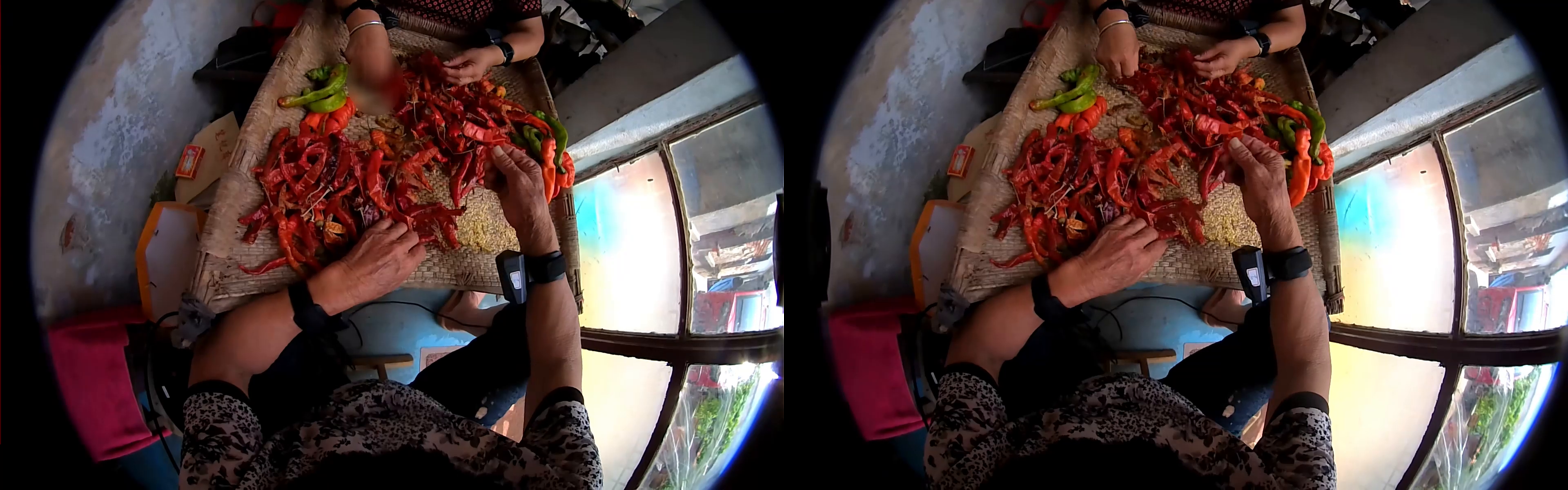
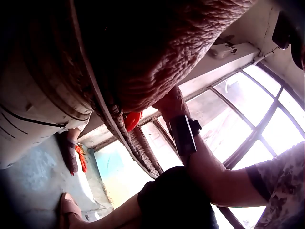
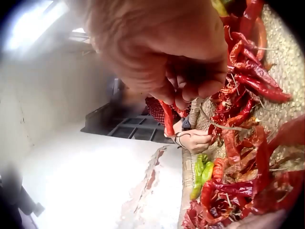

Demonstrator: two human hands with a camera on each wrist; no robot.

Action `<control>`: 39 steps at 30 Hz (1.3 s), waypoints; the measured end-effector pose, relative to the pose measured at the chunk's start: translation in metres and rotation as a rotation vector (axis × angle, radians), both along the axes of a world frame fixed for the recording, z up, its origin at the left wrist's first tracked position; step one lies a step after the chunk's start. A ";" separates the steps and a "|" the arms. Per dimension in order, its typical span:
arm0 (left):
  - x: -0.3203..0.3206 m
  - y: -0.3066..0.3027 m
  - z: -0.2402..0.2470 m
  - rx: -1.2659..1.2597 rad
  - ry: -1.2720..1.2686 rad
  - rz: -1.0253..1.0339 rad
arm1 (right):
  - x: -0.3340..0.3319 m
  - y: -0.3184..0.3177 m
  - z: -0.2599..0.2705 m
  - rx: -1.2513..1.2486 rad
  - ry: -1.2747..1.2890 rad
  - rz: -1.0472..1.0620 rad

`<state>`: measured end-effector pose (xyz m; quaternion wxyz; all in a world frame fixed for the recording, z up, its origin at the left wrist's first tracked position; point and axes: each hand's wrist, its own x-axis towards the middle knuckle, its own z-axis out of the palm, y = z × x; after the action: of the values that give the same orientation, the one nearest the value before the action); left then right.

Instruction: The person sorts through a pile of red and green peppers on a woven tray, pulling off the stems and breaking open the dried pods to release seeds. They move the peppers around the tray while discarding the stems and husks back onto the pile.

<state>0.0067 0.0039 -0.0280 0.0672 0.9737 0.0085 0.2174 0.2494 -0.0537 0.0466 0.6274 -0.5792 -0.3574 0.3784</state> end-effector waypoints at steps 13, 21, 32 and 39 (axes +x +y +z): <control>-0.002 0.000 0.005 0.002 0.022 -0.005 | -0.051 0.031 -0.041 -0.200 -1.526 0.217; -0.003 0.001 0.009 0.010 0.095 -0.017 | -0.054 0.011 -0.033 -0.190 -1.067 0.207; -0.002 0.002 0.003 -0.025 0.017 -0.029 | 0.001 0.008 0.001 0.159 -0.130 -0.279; -0.003 0.003 0.006 -0.050 0.040 -0.033 | -0.022 -0.010 -0.027 -0.206 -1.141 0.365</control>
<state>0.0034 0.0064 -0.0217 0.0950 0.9758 -0.0009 0.1967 0.2275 -0.0639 0.0195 0.2026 -0.6777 -0.6924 0.1423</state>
